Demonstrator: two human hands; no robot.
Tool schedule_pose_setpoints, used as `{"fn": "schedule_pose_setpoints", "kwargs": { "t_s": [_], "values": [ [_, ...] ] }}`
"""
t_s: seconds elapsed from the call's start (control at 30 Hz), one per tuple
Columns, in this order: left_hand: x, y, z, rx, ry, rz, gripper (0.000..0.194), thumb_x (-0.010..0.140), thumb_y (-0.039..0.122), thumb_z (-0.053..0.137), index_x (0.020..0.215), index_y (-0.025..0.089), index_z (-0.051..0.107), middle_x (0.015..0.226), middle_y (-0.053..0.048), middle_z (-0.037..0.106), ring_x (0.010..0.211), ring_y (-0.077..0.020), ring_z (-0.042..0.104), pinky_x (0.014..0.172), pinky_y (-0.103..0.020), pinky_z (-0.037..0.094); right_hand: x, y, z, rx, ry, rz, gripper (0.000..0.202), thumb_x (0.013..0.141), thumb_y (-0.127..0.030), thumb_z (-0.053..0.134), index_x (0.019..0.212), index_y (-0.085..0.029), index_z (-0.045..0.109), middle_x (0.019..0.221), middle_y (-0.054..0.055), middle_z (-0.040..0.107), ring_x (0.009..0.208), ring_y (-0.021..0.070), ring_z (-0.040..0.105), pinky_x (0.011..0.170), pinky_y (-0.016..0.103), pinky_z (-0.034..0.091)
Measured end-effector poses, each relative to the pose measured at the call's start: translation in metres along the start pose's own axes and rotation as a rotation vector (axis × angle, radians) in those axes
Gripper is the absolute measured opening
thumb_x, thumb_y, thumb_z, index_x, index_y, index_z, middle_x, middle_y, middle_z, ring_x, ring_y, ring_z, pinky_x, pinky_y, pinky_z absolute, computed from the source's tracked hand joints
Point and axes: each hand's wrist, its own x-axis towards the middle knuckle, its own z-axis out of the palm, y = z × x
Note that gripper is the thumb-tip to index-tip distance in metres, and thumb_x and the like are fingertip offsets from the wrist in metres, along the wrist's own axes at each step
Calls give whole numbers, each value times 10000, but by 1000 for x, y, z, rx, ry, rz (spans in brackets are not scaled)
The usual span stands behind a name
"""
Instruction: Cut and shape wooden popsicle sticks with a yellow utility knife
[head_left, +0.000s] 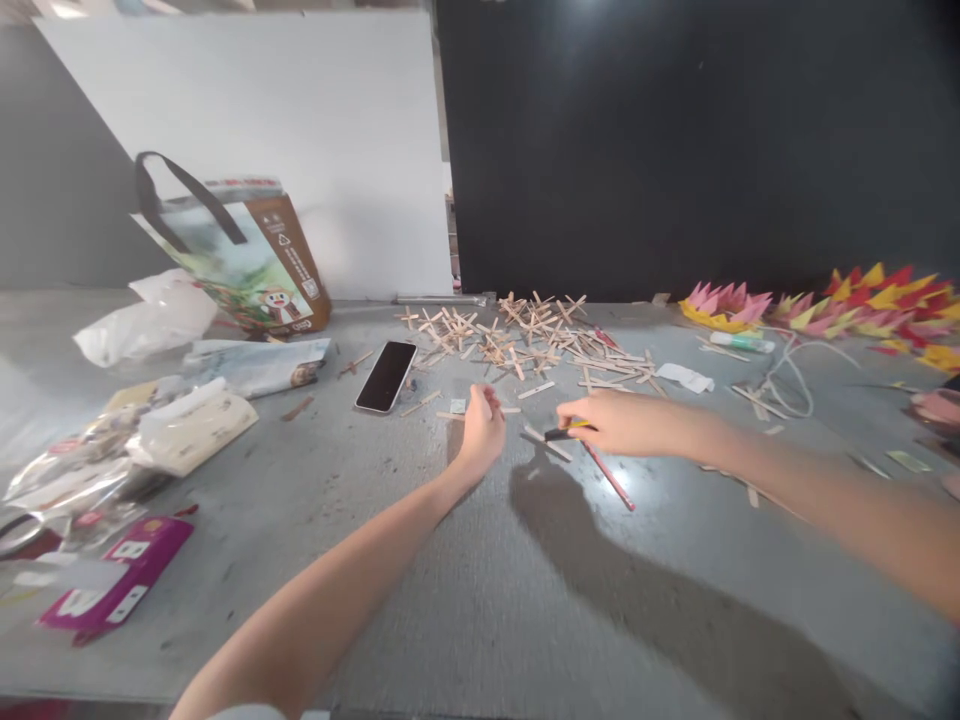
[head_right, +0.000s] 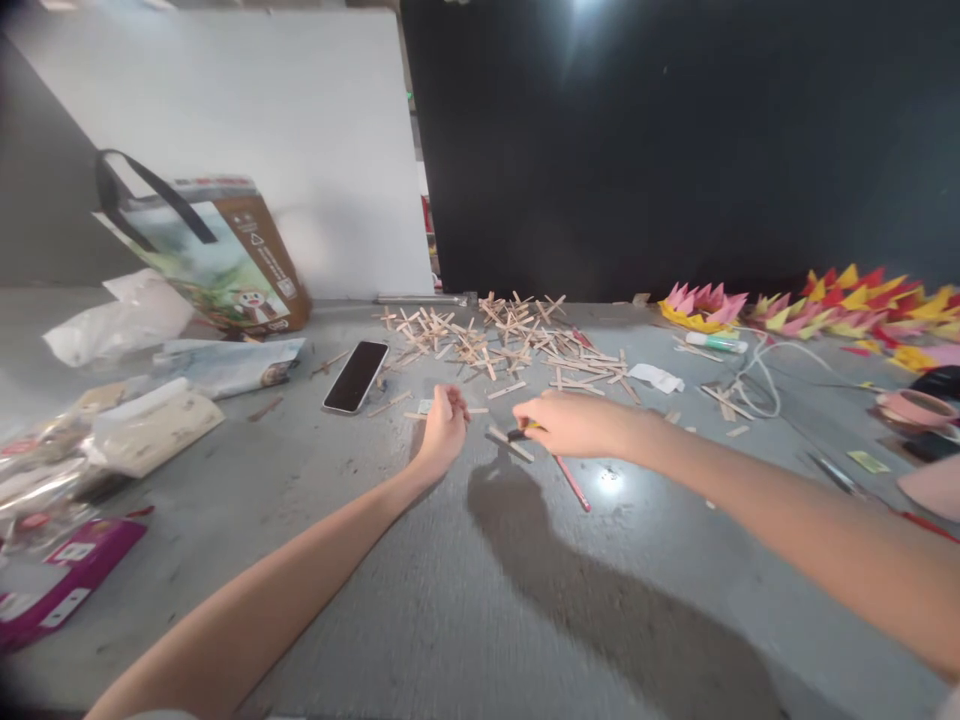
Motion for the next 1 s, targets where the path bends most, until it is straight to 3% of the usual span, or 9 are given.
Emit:
{"fn": "schedule_pose_setpoints", "kwargs": {
  "t_s": [0.13,0.27,0.4,0.47,0.57,0.7,0.83,1.0],
  "values": [
    [-1,4,0,-11,-11,18,382,864,49,379,1215,195,417,965,-37,632,695,-118,601,672,-259,474,-26,11,25,158,390,212,360,1038,-409,435,1151,-225,722,585,-15,612,450,135,442,527,272,296],
    [-14,19,2,-60,-183,51,384,911,102,399,1275,209,463,966,-30,698,673,-117,616,658,-258,494,-45,-5,62,387,555,291,435,1044,-489,423,1360,-260,615,574,-48,581,455,159,472,498,269,335],
    [-32,34,7,-135,-322,135,488,925,132,437,1403,227,407,1062,-44,716,727,-113,657,681,-247,513,-48,-21,94,538,620,232,444,1072,-471,373,1417,-251,544,617,-43,579,476,163,497,497,257,376],
    [-38,39,8,-94,-347,189,471,946,161,459,1409,238,429,973,-20,717,701,-114,653,688,-243,505,-47,-22,101,530,620,201,422,1079,-446,370,1393,-237,560,641,-28,591,486,158,526,507,249,393],
    [-43,44,11,-70,-391,227,441,992,218,458,1433,222,429,796,20,674,676,-125,636,677,-235,492,-46,-22,104,509,598,185,416,1087,-408,363,1413,-228,548,692,-3,640,520,156,586,527,235,424],
    [-46,47,14,-68,-366,200,436,993,269,522,1419,208,447,795,12,699,686,-137,655,667,-241,499,-47,-25,108,476,589,189,433,1086,-376,348,1447,-202,515,747,31,706,530,162,630,562,238,474],
    [-49,46,16,-43,-350,134,421,963,237,563,1376,193,492,747,22,697,637,-134,648,645,-238,494,-48,-29,114,431,610,162,402,1078,-351,342,1327,-172,602,917,121,773,599,170,691,640,255,517],
    [-52,41,17,33,-367,209,450,962,193,539,1409,205,485,788,16,713,672,-119,655,670,-219,480,-54,-28,102,416,587,198,380,1067,-356,375,1269,-201,657,739,71,751,453,153,603,515,232,436]
  ]
}}
